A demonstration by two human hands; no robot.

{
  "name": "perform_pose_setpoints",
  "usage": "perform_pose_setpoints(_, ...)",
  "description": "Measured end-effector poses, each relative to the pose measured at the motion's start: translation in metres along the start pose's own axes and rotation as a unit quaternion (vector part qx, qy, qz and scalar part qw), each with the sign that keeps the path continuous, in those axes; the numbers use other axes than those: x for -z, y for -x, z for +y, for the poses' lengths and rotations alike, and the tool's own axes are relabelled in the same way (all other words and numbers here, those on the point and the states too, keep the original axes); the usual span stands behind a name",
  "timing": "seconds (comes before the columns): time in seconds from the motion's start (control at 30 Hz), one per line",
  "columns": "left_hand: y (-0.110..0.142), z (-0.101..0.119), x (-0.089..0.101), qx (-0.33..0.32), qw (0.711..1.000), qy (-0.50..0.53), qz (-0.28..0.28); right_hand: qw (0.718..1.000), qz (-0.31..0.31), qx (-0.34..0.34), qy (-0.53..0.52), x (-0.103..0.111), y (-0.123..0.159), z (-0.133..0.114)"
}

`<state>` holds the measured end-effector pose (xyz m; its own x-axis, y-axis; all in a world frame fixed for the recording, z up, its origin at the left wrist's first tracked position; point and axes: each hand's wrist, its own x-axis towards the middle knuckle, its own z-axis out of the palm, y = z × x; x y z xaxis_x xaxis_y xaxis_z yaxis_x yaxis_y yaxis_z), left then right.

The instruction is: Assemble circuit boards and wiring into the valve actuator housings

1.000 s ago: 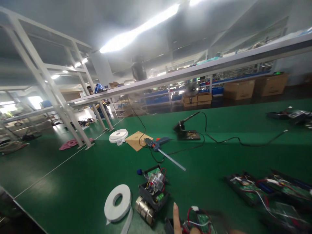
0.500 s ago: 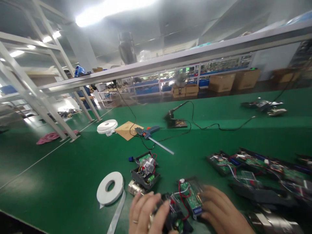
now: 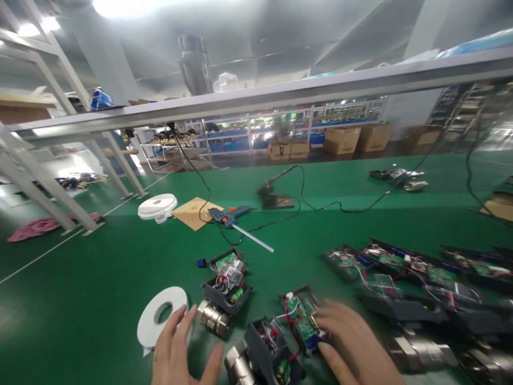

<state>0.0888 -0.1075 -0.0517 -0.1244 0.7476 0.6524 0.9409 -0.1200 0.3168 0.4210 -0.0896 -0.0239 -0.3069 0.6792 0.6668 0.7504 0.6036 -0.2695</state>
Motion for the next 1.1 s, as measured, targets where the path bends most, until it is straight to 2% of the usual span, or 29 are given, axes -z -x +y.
perform_pose_setpoints(0.07, -0.018, 0.002, -0.005, 0.016, 0.999, -0.007, -0.030, 1.000, -0.001, 0.013, -0.024, -0.002, -0.014, -0.012)
perform_pose_setpoints(0.17, -0.043, 0.018, -0.018, 0.053, 0.995, 0.007, -0.080, 0.997, -0.020, 0.023, -0.072, -0.005, -0.050, -0.023)
perform_pose_setpoints(0.23, -0.055, 0.032, -0.027, 0.075, 0.990, 0.035, -0.114, 0.992, -0.083, 0.002, -0.090, -0.010, -0.083, -0.022)
perform_pose_setpoints(0.3, -0.060, 0.043, -0.034, 0.110, 0.984, 0.061, -0.130, 0.980, -0.175, -0.029, -0.086, -0.021, -0.121, -0.014)
perform_pose_setpoints(0.4, -0.060, 0.049, -0.041, 0.144, 0.978, 0.100, -0.111, 0.961, -0.266, -0.022, -0.067, -0.054, -0.177, 0.005)
perform_pose_setpoints(0.47, -0.057, 0.045, -0.047, 0.130, 0.976, 0.140, -0.103, 0.942, -0.328, 0.012, -0.063, -0.086, -0.206, 0.013)
perform_pose_setpoints(0.53, -0.054, 0.033, -0.052, 0.107, 0.968, 0.191, -0.120, 0.914, -0.398, 0.053, -0.064, -0.120, -0.223, 0.015)
perform_pose_setpoints(0.63, -0.056, 0.006, -0.056, 0.113, 0.945, 0.254, -0.174, 0.877, -0.463, 0.108, -0.067, -0.156, -0.231, 0.012)
perform_pose_setpoints(0.7, -0.063, -0.014, -0.052, 0.122, 0.926, 0.289, -0.210, 0.871, -0.471, 0.126, -0.064, -0.164, -0.227, 0.012)
perform_pose_setpoints(0.77, -0.077, -0.030, -0.039, 0.108, 0.905, 0.326, -0.250, 0.875, -0.460, 0.136, -0.062, -0.160, -0.221, 0.014)
perform_pose_setpoints(0.83, -0.098, -0.039, -0.017, 0.084, 0.884, 0.349, -0.299, 0.881, -0.444, 0.149, -0.067, -0.150, -0.215, 0.017)
perform_pose_setpoints(0.97, -0.153, -0.036, 0.029, 0.034, 0.875, 0.285, -0.391, 0.891, -0.405, 0.181, -0.090, -0.135, -0.201, 0.024)
perform_pose_setpoints(1.03, -0.177, -0.033, 0.037, -0.011, 0.873, 0.238, -0.425, 0.895, -0.390, 0.192, -0.096, -0.136, -0.194, 0.025)
perform_pose_setpoints(1.1, -0.194, -0.036, 0.033, -0.061, 0.869, 0.200, -0.449, 0.896, -0.381, 0.203, -0.102, -0.141, -0.191, 0.024)
